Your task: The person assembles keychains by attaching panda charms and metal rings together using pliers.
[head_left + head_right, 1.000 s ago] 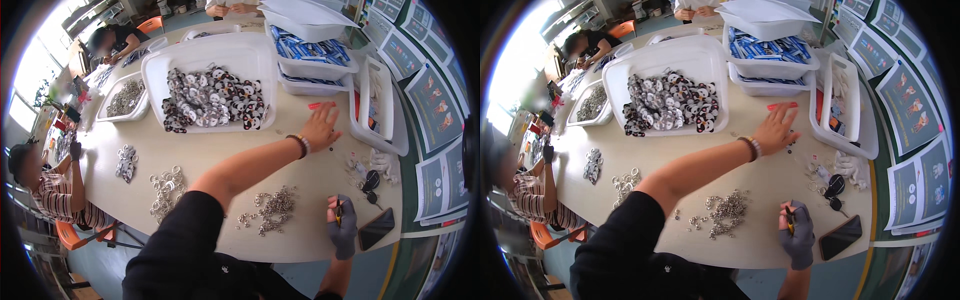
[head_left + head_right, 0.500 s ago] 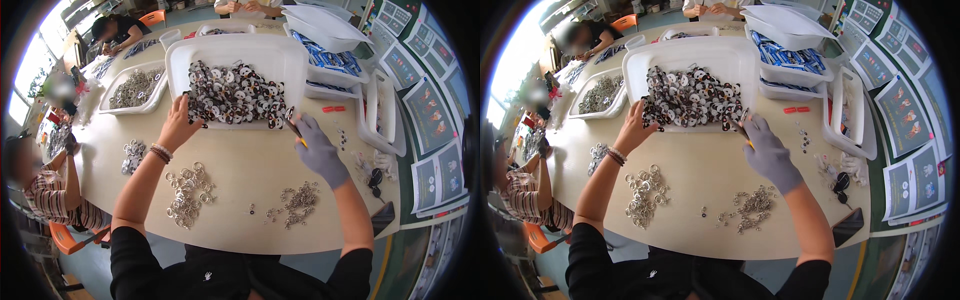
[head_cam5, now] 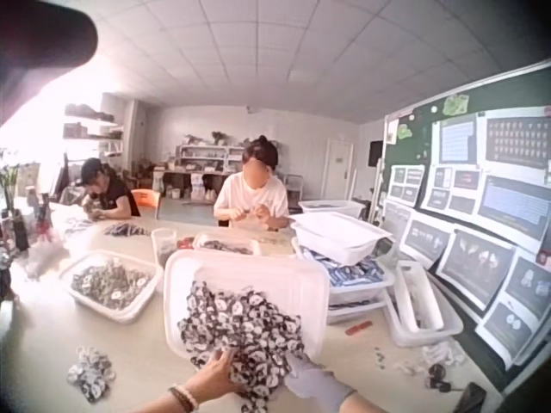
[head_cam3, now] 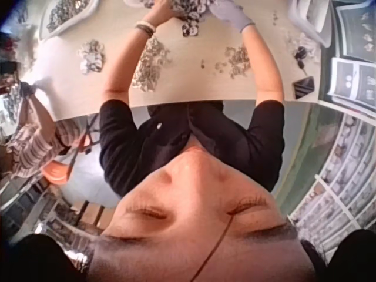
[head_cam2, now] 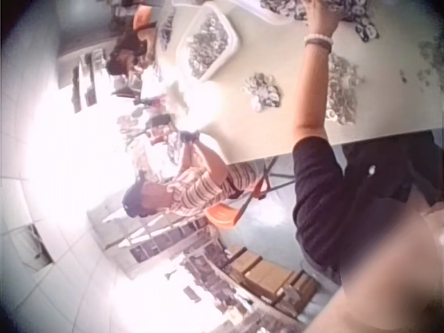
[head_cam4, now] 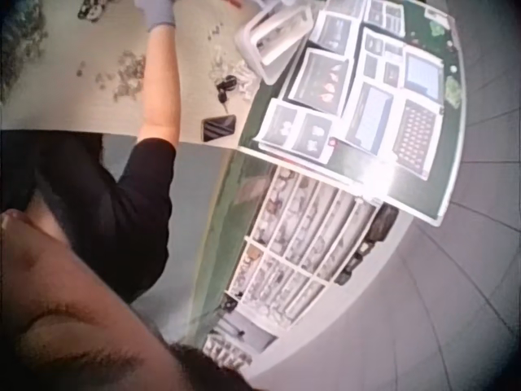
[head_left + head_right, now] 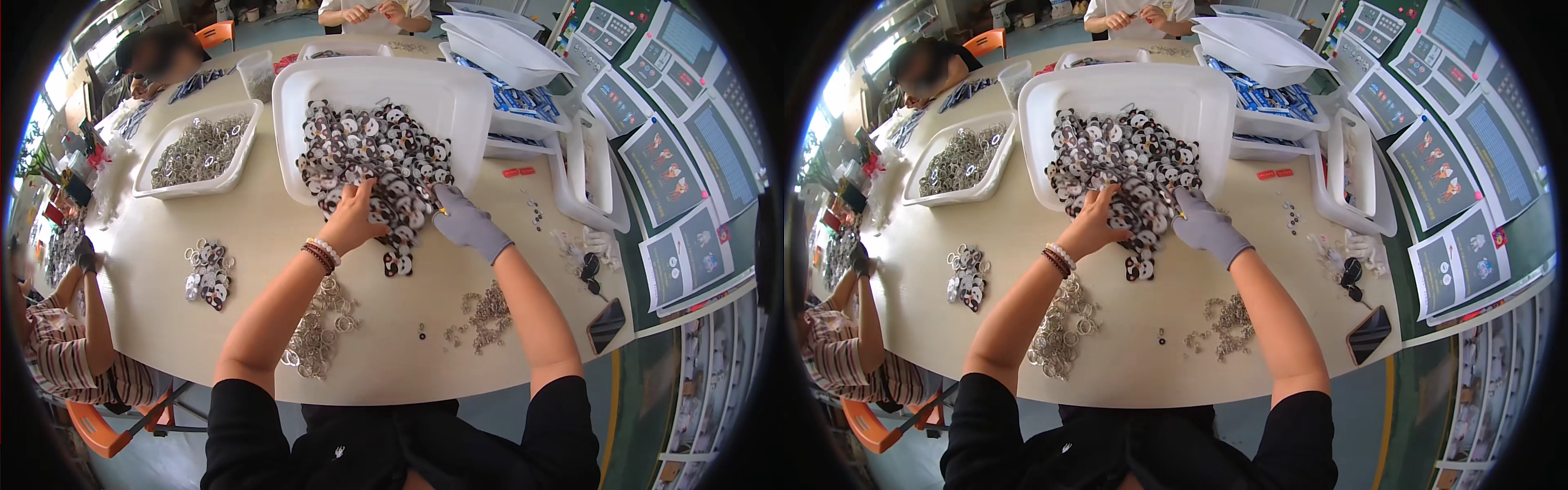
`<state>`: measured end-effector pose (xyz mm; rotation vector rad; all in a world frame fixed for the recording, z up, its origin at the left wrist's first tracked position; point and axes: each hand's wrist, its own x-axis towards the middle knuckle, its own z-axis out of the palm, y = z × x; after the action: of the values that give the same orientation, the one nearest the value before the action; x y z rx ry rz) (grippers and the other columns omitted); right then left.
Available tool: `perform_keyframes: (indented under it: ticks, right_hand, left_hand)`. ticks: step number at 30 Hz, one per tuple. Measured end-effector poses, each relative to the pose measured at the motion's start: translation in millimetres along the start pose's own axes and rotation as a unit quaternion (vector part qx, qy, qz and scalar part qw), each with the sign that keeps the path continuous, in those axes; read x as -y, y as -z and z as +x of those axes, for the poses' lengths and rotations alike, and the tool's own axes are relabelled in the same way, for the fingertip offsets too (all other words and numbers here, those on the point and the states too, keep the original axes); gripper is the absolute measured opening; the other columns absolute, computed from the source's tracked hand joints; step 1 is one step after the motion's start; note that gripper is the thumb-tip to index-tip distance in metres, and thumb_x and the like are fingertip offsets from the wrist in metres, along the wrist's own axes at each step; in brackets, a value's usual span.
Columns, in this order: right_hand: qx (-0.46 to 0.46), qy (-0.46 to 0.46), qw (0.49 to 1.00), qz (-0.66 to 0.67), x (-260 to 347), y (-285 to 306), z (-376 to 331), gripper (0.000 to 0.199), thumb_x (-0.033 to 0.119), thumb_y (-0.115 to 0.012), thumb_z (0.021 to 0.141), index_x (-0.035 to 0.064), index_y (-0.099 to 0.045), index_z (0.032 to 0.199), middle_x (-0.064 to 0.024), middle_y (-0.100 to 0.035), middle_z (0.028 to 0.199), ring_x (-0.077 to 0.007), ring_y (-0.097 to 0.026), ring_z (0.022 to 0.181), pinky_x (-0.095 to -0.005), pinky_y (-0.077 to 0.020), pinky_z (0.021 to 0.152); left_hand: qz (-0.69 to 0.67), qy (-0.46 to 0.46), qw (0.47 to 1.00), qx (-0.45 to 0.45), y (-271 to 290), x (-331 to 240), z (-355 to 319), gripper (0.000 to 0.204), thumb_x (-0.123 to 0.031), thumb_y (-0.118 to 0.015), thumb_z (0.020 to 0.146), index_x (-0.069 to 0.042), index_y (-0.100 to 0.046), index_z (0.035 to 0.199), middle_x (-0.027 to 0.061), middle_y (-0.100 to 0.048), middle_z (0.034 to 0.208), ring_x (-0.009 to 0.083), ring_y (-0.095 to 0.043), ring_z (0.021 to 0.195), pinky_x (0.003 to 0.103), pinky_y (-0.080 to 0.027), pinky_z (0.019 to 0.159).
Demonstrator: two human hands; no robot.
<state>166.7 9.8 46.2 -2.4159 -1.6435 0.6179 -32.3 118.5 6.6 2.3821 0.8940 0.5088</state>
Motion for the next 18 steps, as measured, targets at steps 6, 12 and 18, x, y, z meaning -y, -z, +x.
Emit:
perform_keyframes:
  ticks: [6, 12, 18]
  right_hand:
    - [-0.062, -0.009, 0.997, 0.034, -20.7, -2.8, 6.6, 0.058, 0.022, -0.051, 0.082, 0.0155, -0.03, 0.136, -0.0145, -0.03, 0.142, -0.0338, -0.049, 0.119, -0.049, -0.0416, 0.095]
    - [-0.046, -0.006, 0.999, 0.014, -6.1, -5.8, 10.9, 0.063, 0.022, -0.052, 0.081, 0.0174, -0.027, 0.139, -0.0149, -0.029, 0.143, -0.0354, -0.048, 0.12, -0.0472, -0.0416, 0.096]
    - [-0.045, 0.097, 0.993, 0.059, -22.1, -3.1, 2.0, 0.057, 0.014, -0.051, 0.081, 0.0134, -0.034, 0.136, -0.0153, -0.041, 0.134, -0.0329, -0.046, 0.121, -0.0402, -0.0395, 0.098]
  left_hand:
    - [0.235, 0.026, 0.959, -0.154, 30.1, 14.0, 5.7, 0.071, -0.043, -0.072, 0.073, -0.012, -0.044, 0.131, 0.0174, -0.04, 0.134, 0.0346, -0.036, 0.125, 0.058, -0.028, 0.101]
    - [0.278, 0.107, 0.946, -0.131, 14.0, 35.7, 1.7, 0.08, -0.052, -0.063, 0.078, -0.009, -0.034, 0.139, 0.0205, -0.027, 0.146, 0.0366, -0.021, 0.137, 0.057, -0.02, 0.107]
    - [0.068, -0.045, 0.996, -0.033, 19.9, 17.9, -31.6, 0.069, -0.043, -0.062, 0.083, -0.008, -0.038, 0.137, 0.0238, -0.038, 0.138, 0.0421, -0.03, 0.131, 0.047, -0.028, 0.107]
